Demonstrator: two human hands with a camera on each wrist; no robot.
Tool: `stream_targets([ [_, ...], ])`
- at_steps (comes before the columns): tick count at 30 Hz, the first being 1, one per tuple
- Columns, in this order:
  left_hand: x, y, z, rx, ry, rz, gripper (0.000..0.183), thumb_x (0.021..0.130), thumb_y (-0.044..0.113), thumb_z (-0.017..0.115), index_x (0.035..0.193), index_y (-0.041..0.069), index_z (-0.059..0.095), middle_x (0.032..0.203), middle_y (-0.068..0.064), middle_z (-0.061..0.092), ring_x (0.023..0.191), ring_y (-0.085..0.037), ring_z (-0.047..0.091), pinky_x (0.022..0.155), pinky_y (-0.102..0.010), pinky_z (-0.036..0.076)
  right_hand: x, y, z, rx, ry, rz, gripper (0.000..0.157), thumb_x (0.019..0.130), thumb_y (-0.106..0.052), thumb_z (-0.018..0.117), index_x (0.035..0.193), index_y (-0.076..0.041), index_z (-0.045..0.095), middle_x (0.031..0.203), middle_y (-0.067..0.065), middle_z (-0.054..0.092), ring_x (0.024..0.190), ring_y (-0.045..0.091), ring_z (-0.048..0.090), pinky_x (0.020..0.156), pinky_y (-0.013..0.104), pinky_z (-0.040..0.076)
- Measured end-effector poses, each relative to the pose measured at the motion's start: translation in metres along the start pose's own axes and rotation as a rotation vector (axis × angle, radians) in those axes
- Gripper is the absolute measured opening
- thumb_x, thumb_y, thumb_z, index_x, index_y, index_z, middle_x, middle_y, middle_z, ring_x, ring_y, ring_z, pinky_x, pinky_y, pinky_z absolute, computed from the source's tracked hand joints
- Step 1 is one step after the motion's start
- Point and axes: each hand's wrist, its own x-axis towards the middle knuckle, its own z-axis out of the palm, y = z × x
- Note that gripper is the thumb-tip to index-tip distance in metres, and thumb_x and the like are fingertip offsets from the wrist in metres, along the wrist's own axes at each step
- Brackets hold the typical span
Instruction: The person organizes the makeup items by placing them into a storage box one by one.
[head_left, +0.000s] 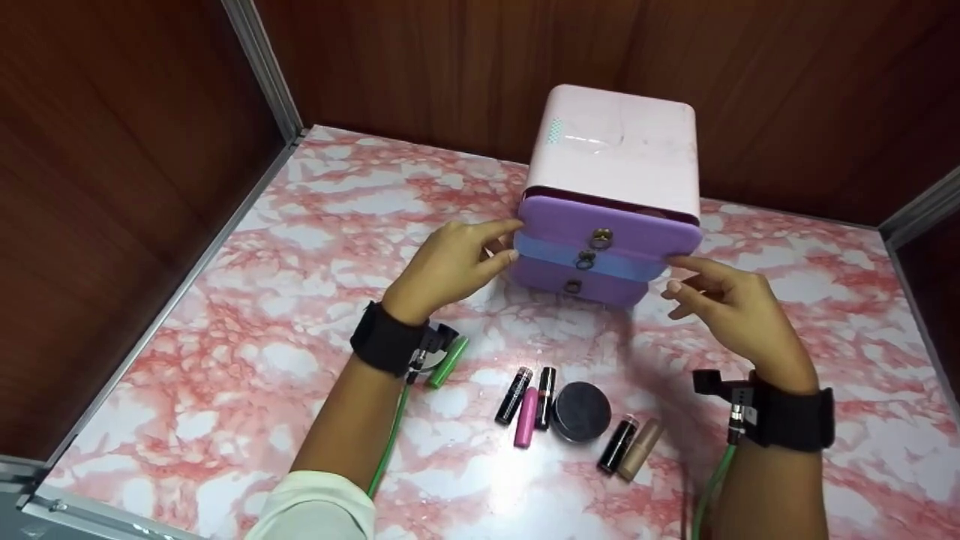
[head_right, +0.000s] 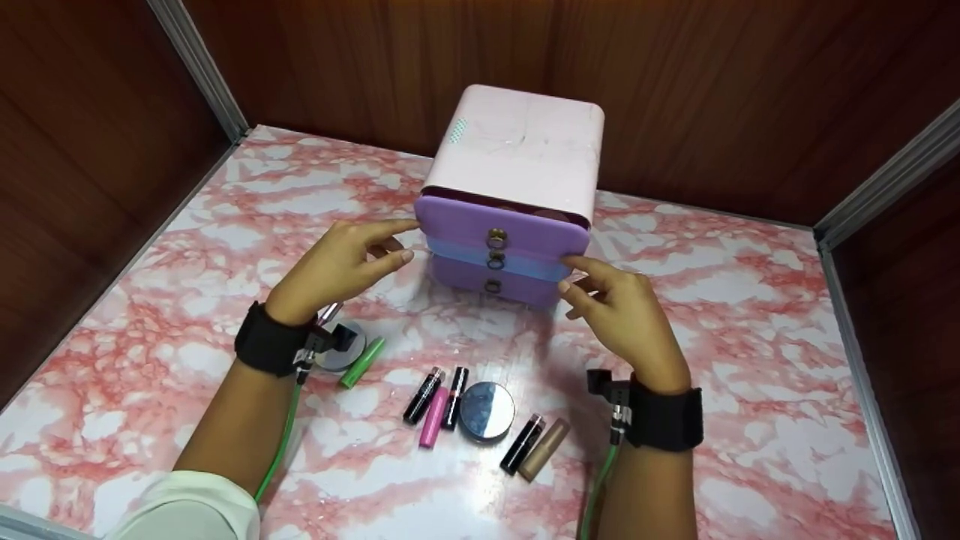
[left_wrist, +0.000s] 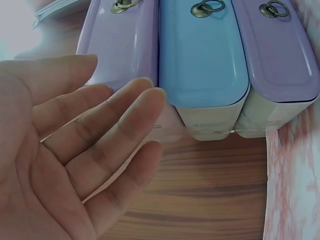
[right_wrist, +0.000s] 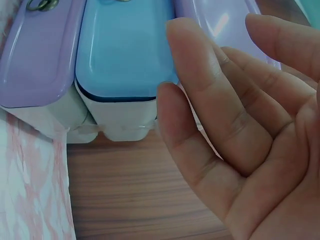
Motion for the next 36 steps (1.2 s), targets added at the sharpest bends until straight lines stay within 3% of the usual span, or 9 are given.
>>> stream_targets([
  [10,0.001,-0.003,0.003,0.057,-0.020,-0.013,0.049,0.096,0.030,0.063,0.143,0.019,0.052,0.096,0.002,0.072,0.079,-0.007,0.064,0.066,-0.027,0.048,0.002,0.004,0.003,0.011,-0.015,0.035,0.047,0.097,-0.027,0.062,0.143,-0.026,0.051,0.107,0.010,0.071,0.077,0.017,0.071,0.077,0.014,0.048],
  [17,0.000,-0.005,0.007,0.086,-0.050,-0.027,0.058,0.096,0.035,0.061,0.149,0.025,0.041,0.097,0.002,0.071,0.064,-0.010,0.056,0.060,-0.029,0.045,0.004,0.008,0.004,0.011,-0.047,0.045,0.055,0.096,-0.030,0.063,0.147,-0.030,0.043,0.112,0.012,0.069,0.078,0.018,0.071,0.076,0.015,0.049],
  [24,0.001,-0.008,0.010,0.063,-0.063,-0.030,0.065,0.095,0.037,0.063,0.152,0.027,0.034,0.095,0.006,0.071,0.071,-0.007,0.062,0.065,-0.029,0.049,0.005,0.007,0.004,-0.028,-0.085,0.073,0.063,0.093,-0.041,0.064,0.149,-0.039,0.035,0.105,0.004,0.072,0.080,0.016,0.070,0.079,0.023,0.048],
  [30,0.001,-0.010,0.011,0.053,-0.071,-0.018,0.067,0.095,0.036,0.064,0.153,0.027,0.032,0.093,0.005,0.070,0.069,-0.006,0.061,0.065,-0.028,0.050,0.004,0.009,0.002,-0.022,-0.095,0.064,0.062,0.094,-0.040,0.062,0.149,-0.042,0.032,0.105,0.003,0.072,0.080,0.017,0.070,0.083,0.026,0.048],
  [36,0.001,-0.010,0.012,0.051,-0.070,-0.020,0.066,0.095,0.034,0.064,0.153,0.026,0.033,0.093,0.004,0.070,0.067,-0.007,0.060,0.064,-0.028,0.049,0.004,0.010,0.003,-0.010,-0.084,0.061,0.059,0.095,-0.038,0.062,0.148,-0.043,0.034,0.106,0.002,0.071,0.081,0.017,0.070,0.078,0.020,0.049],
])
